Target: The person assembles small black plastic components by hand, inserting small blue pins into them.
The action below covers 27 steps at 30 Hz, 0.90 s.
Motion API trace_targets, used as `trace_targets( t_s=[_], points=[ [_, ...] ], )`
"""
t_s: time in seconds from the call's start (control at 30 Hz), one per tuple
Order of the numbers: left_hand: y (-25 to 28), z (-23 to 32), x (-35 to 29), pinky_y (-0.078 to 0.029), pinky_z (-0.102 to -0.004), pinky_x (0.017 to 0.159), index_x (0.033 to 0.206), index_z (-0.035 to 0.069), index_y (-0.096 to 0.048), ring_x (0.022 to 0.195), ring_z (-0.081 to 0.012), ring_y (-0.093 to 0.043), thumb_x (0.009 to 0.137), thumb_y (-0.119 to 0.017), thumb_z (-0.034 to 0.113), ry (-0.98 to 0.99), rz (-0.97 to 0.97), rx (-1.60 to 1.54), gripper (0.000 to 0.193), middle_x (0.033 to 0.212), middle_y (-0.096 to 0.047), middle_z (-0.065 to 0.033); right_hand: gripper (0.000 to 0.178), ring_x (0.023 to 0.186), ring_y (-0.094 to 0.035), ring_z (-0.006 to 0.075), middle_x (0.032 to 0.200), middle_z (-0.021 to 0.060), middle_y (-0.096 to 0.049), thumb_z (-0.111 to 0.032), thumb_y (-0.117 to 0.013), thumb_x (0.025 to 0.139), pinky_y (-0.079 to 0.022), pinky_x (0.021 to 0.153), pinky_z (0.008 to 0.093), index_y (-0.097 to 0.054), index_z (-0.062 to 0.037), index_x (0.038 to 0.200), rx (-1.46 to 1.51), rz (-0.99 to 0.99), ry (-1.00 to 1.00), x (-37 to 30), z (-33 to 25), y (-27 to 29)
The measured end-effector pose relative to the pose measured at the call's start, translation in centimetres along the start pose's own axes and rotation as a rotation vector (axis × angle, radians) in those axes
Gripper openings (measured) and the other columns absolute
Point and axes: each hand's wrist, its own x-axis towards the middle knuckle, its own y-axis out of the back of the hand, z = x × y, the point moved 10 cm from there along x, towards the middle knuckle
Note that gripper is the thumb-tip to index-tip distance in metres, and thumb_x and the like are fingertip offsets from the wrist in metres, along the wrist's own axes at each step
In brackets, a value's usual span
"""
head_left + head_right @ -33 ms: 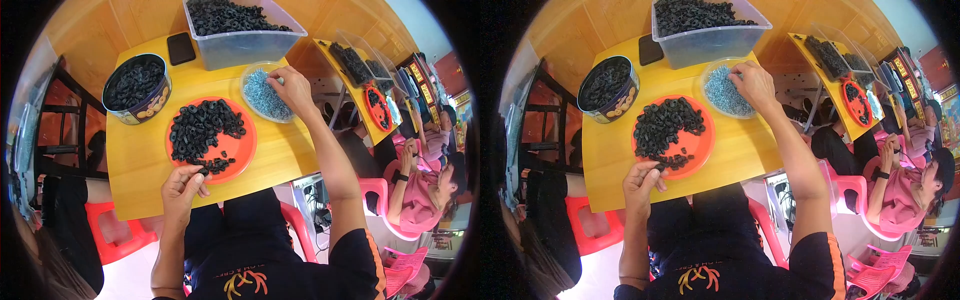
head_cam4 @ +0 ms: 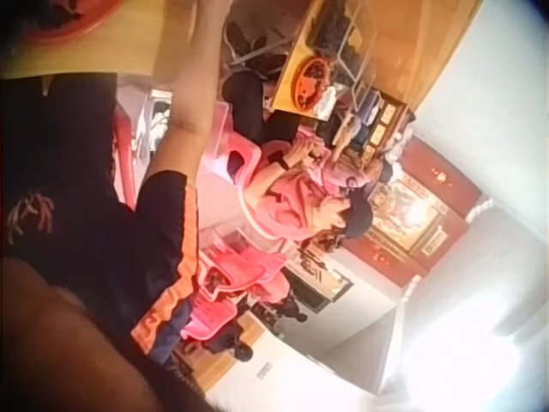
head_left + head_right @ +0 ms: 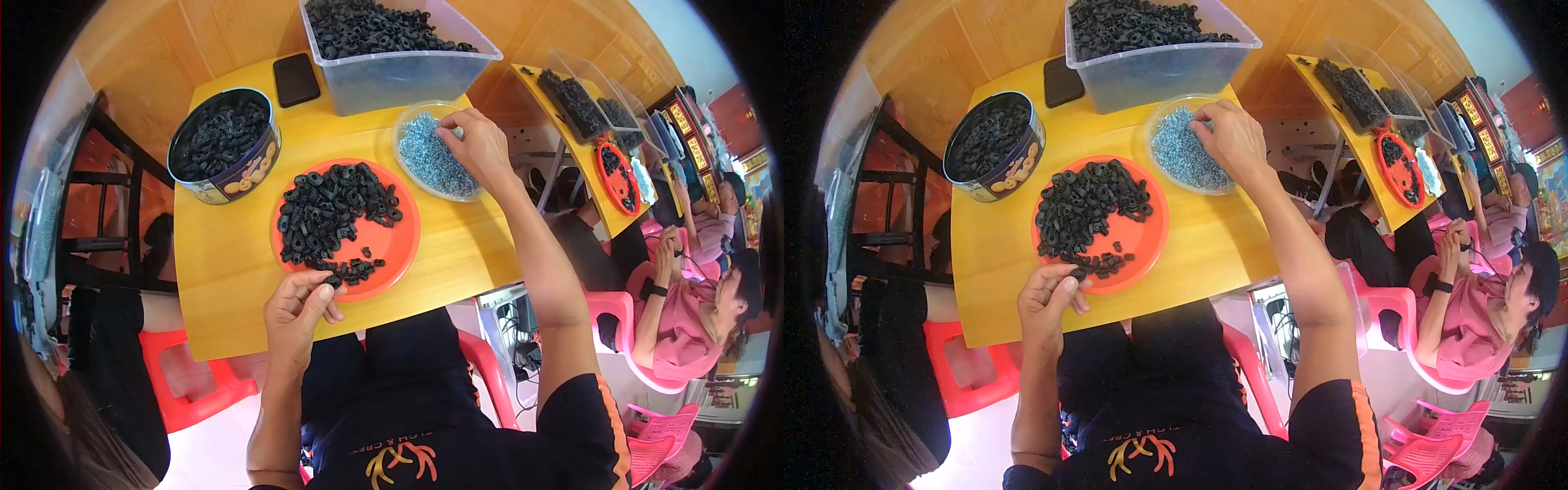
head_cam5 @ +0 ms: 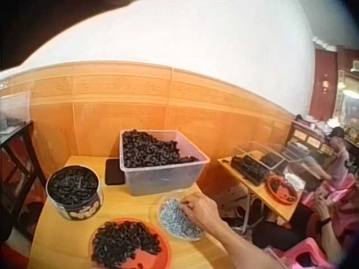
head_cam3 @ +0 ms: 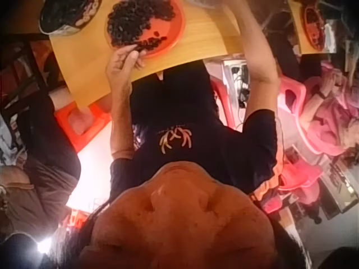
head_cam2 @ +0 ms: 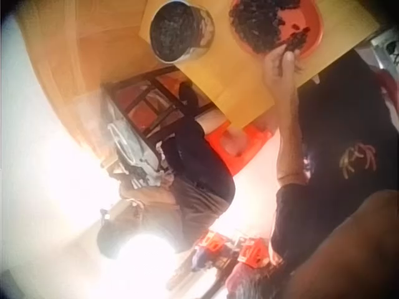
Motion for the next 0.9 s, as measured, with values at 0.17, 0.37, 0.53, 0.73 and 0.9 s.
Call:
trace_targets(
  t_s=[0.17,0.37,0.53,0.73,0.9],
  points=[
    [-0.1,0.1,0.0,-0.048,-0.0246,0.061,0.109,-0.003,-0.059,0.065,-0.0133,-0.061,0.093,-0.059,0.003,0.000,-0.021,-0.014,0.017,0.090,-0.068,-0.0144,0.014,0.065,-0.059,0.0140,0.081,0.0068,-0.066,-0.017,-0.068,0.085,-0.048,0.063,0.0291,-0.069,-0.0038,0.090,0.190,0.045,-0.057,-0.2,0.6,0.8],
    [-0.6,0.4,-0.1,-0.049,-0.0257,0.062,0.108,-0.003,-0.059,0.066,-0.0143,-0.062,0.093,-0.058,0.003,0.014,-0.031,-0.084,0.017,0.090,-0.068,-0.0152,0.017,0.064,-0.052,0.0038,0.074,0.0000,-0.063,-0.012,-0.068,0.085,-0.041,0.056,0.0199,-0.065,0.0003,0.095,0.925,-0.064,-0.385,-1.5,3.5,-0.8],
    [-1.0,0.3,-0.2,-0.050,-0.0268,0.063,0.107,-0.003,-0.058,0.067,-0.0147,-0.062,0.093,-0.057,0.002,0.018,-0.045,-0.104,0.015,0.091,-0.069,-0.0152,0.016,0.066,-0.051,0.0041,0.084,0.0004,-0.063,-0.013,-0.063,0.091,-0.043,0.060,0.0193,-0.064,-0.0008,0.103,1.057,-0.125,-0.490,-2.7,2.9,-0.9],
    [-2.3,0.9,0.0,-0.051,-0.0276,0.066,0.108,-0.003,-0.058,0.072,-0.0143,-0.063,0.093,-0.056,0.002,0.000,-0.059,-0.249,0.015,0.094,-0.068,-0.0145,0.017,0.069,-0.054,0.0056,0.084,-0.0009,-0.060,-0.011,-0.060,0.094,-0.045,0.061,0.0214,-0.065,-0.0023,0.108,1.314,-0.391,-0.456,-6.3,-3.5,-1.7],
    [-3.7,1.1,0.4,-0.051,-0.0270,0.067,0.109,-0.002,-0.058,0.073,-0.0140,-0.063,0.093,-0.058,0.003,-0.013,-0.104,-0.294,0.016,0.096,-0.069,-0.0140,0.017,0.066,-0.056,0.0074,0.083,0.0013,-0.063,-0.014,-0.066,0.091,-0.046,0.061,0.0219,-0.066,-0.0012,0.102,1.291,-0.570,-0.256,-10.1,-11.5,-1.4]
  ],
)
